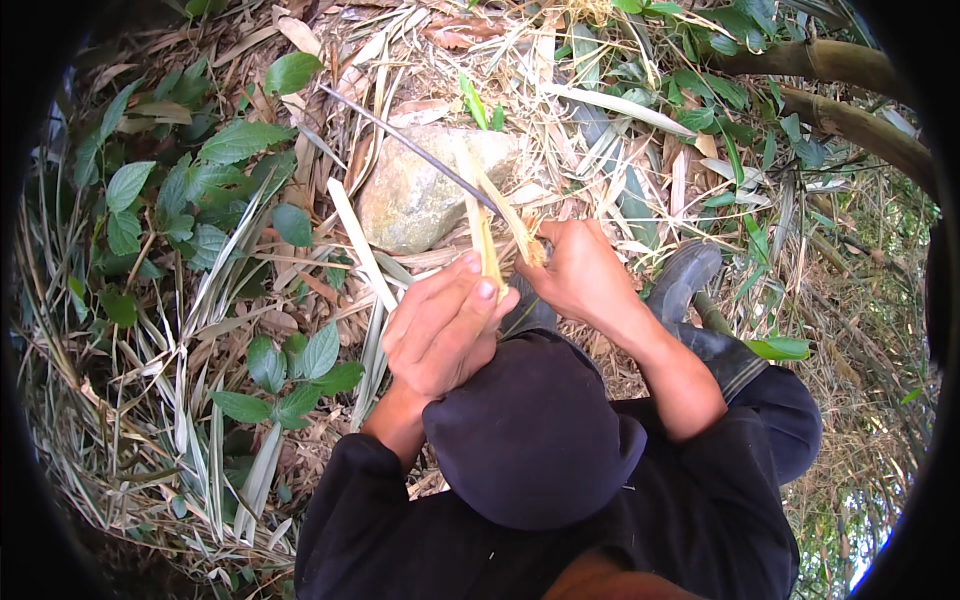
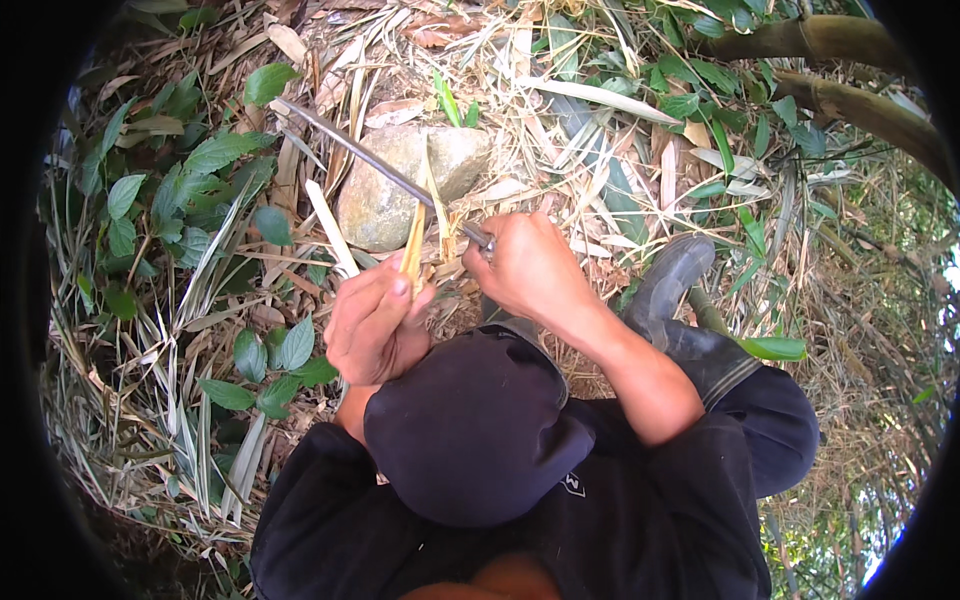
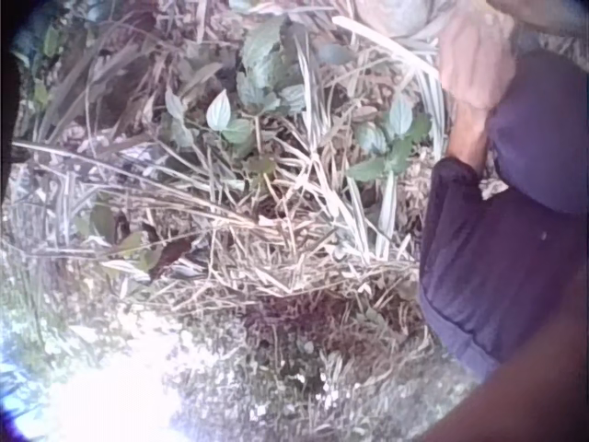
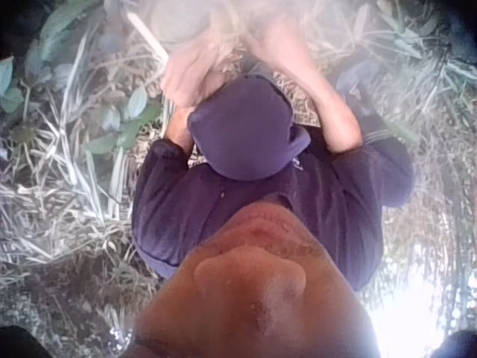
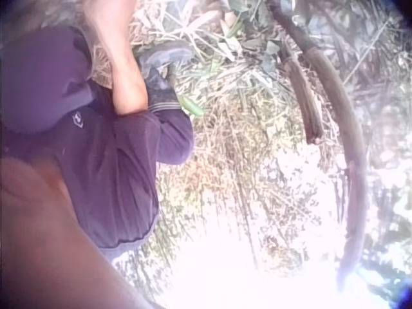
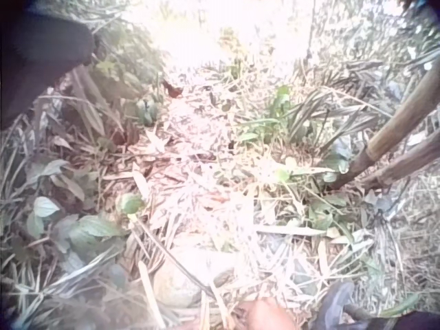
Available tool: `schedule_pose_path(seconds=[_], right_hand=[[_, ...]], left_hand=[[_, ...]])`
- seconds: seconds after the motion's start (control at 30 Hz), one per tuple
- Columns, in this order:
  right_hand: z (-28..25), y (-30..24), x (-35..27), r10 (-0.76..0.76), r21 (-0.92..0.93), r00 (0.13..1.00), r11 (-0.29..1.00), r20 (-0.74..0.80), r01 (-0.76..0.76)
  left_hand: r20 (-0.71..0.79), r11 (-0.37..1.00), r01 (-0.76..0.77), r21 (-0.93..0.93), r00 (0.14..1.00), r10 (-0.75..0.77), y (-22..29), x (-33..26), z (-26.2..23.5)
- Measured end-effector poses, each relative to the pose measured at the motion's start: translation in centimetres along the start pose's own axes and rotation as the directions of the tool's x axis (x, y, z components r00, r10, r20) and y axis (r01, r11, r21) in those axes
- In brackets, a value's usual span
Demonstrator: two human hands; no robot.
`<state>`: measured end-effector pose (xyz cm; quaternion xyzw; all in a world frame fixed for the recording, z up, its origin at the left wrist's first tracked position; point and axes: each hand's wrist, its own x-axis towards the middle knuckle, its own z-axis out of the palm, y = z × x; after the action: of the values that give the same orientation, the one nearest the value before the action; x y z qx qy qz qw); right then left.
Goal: The person sits on the forest floor and uses a machete to split a piece of bamboo into thin strips. They repeatedly strike the bamboo against a rock and use the blade to shave and separate the material.
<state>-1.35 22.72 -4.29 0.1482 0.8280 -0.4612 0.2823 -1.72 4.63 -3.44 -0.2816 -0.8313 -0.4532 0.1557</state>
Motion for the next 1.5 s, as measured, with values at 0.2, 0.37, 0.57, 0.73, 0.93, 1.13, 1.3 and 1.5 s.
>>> schedule_pose_path(seconds=[0.2, 0.37, 0.57, 0.73, 0.93, 1.13, 1.3, 1.5], right_hand=[[-0.9, 0.9, 0.4, 0.063, 0.246, 0.979, 0.963, 0.196, -0.112], [-0.1, 1.1, 0.2, -0.102, -0.18, 0.993, 0.98, -0.057, 0.09], [0.6, 0.9, 1.2, 0.01, 0.003, 1.0, 1.0, 0.003, -0.01], [-0.8, 0.7, 0.8, 0.034, 0.179, 0.979, 0.981, 0.201, -0.071], [0.9, 7.6, 2.7, 0.345, 0.371, 0.929, 0.852, 0.131, -0.369], [1.5, 7.8, 4.0, 0.272, 0.255, 0.943, 0.941, -0.19, -0.22], [0.7, 7.4, 4.5, 0.197, 0.17, 0.919, 0.975, -0.34, -0.146], [2.9, 6.3, 1.8, -0.046, 0.063, 0.972, 0.996, -0.23, 0.062]], left_hand=[[-0.005, 0.999, -0.037, 0.009, 0.999, 0.037, -0.1, 0.1, -0.1], [0.015, 0.999, -0.039, 0.002, 0.999, 0.039, -0.4, 0.4, 0.2], [-0.032, 1.0, -0.013, -0.006, 0.999, 0.013, -0.3, 0.7, 0.0], [-0.103, 1.0, -0.024, 0.013, 0.994, 0.025, 0.1, 1.2, -0.7], [-0.187, 0.963, 0.27, -0.014, 0.945, -0.268, -0.1, -2.0, -0.7], [-0.451, 0.996, 0.055, 0.069, 0.892, -0.018, -2.1, 0.8, -1.0], [-0.47, 0.986, 0.082, 0.143, 0.883, -0.005, -3.5, 1.0, -0.7], [-0.438, 0.991, 0.08, 0.109, 0.899, -0.025, -3.5, 1.4, -0.7]])
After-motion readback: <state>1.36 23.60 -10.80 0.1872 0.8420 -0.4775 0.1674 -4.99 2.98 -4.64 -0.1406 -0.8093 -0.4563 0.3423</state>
